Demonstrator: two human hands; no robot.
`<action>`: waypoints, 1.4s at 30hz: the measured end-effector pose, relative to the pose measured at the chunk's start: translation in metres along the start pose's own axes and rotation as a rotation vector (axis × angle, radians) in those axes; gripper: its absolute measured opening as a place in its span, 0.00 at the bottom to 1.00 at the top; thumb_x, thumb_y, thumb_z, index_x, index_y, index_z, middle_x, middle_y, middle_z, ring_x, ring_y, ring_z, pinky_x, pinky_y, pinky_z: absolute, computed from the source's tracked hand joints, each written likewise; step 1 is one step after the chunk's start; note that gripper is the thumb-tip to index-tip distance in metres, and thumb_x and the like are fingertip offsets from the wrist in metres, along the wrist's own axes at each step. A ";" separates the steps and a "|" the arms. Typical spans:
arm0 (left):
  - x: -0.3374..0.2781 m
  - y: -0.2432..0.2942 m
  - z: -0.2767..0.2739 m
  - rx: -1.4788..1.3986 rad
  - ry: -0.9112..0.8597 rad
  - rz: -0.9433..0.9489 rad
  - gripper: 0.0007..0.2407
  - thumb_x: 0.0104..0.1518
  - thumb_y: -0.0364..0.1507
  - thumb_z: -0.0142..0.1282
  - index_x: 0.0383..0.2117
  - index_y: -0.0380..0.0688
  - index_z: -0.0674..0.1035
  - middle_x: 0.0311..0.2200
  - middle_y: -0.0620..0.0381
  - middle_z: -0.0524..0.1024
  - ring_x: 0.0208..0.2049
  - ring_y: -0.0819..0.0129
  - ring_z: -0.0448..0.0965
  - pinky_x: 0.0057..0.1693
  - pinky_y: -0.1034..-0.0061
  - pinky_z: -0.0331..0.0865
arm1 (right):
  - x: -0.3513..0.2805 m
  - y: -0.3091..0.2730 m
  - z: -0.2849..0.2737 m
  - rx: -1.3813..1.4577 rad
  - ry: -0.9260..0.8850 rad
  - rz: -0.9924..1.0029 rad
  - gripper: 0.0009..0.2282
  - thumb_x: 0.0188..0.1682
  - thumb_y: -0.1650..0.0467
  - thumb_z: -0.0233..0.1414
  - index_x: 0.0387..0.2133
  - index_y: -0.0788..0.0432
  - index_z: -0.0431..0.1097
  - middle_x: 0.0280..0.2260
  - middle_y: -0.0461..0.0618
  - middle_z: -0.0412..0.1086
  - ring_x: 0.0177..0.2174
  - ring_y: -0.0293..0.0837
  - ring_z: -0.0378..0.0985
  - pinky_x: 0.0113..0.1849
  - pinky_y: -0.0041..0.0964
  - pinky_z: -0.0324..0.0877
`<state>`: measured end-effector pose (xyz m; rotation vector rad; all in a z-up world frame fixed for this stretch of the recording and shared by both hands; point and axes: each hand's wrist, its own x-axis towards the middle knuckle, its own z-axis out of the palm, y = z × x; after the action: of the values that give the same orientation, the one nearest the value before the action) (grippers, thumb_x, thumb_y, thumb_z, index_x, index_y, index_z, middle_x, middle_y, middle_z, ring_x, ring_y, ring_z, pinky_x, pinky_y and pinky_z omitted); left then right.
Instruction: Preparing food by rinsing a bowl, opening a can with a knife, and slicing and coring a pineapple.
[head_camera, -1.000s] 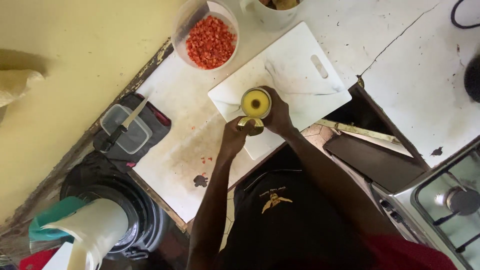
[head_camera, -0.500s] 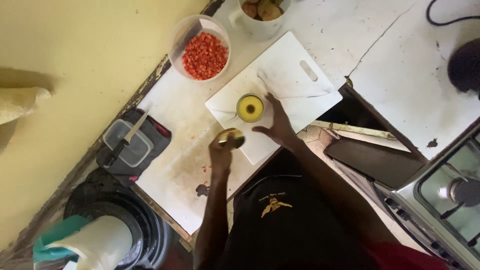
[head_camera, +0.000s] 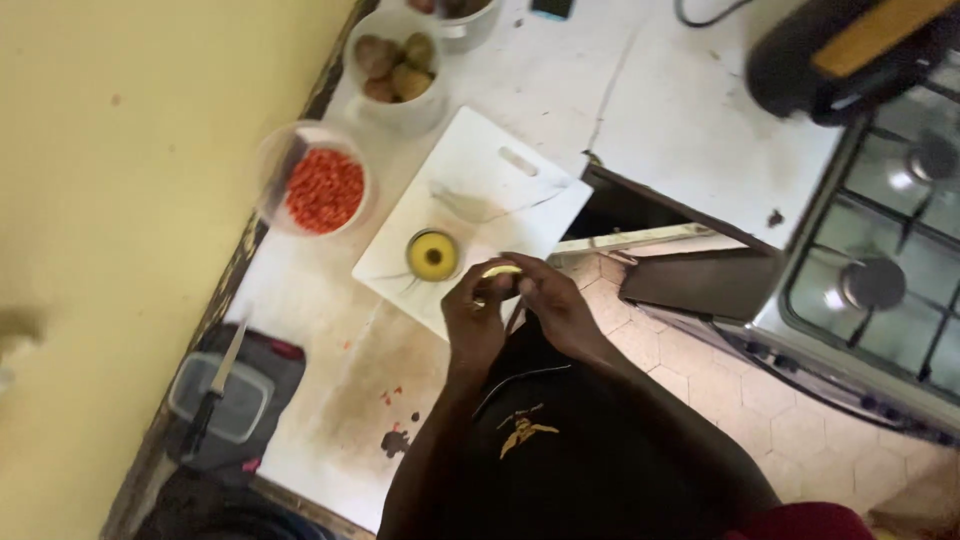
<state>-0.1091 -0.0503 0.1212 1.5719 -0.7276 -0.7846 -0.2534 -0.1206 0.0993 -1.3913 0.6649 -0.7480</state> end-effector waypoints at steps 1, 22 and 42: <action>-0.002 0.006 0.010 -0.002 -0.013 -0.013 0.05 0.68 0.29 0.68 0.46 0.51 0.91 0.37 0.52 0.91 0.39 0.60 0.93 0.51 0.61 0.86 | 0.003 0.002 0.005 0.105 0.050 0.042 0.17 0.67 0.66 0.52 0.63 0.65 0.77 0.53 0.62 0.79 0.49 0.54 0.85 0.51 0.56 0.81; 0.025 0.002 -0.002 0.133 0.394 0.190 0.04 0.68 0.27 0.67 0.40 0.54 0.92 0.30 0.54 0.90 0.32 0.53 0.93 0.43 0.65 0.86 | 0.055 -0.018 0.070 0.301 0.181 0.297 0.15 0.70 0.67 0.51 0.47 0.65 0.84 0.33 0.50 0.81 0.37 0.40 0.82 0.50 0.48 0.83; 0.003 -0.016 -0.095 -0.505 0.193 -0.138 0.13 0.72 0.31 0.64 0.56 0.39 0.77 0.45 0.51 0.85 0.43 0.69 0.86 0.54 0.70 0.84 | 0.061 0.038 0.112 0.371 -0.161 0.279 0.19 0.66 0.70 0.56 0.68 0.67 0.73 0.49 0.66 0.84 0.48 0.50 0.89 0.53 0.53 0.84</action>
<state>-0.0299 0.0038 0.1148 1.2207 -0.2525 -0.8269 -0.1256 -0.0995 0.0715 -0.9822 0.5469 -0.4994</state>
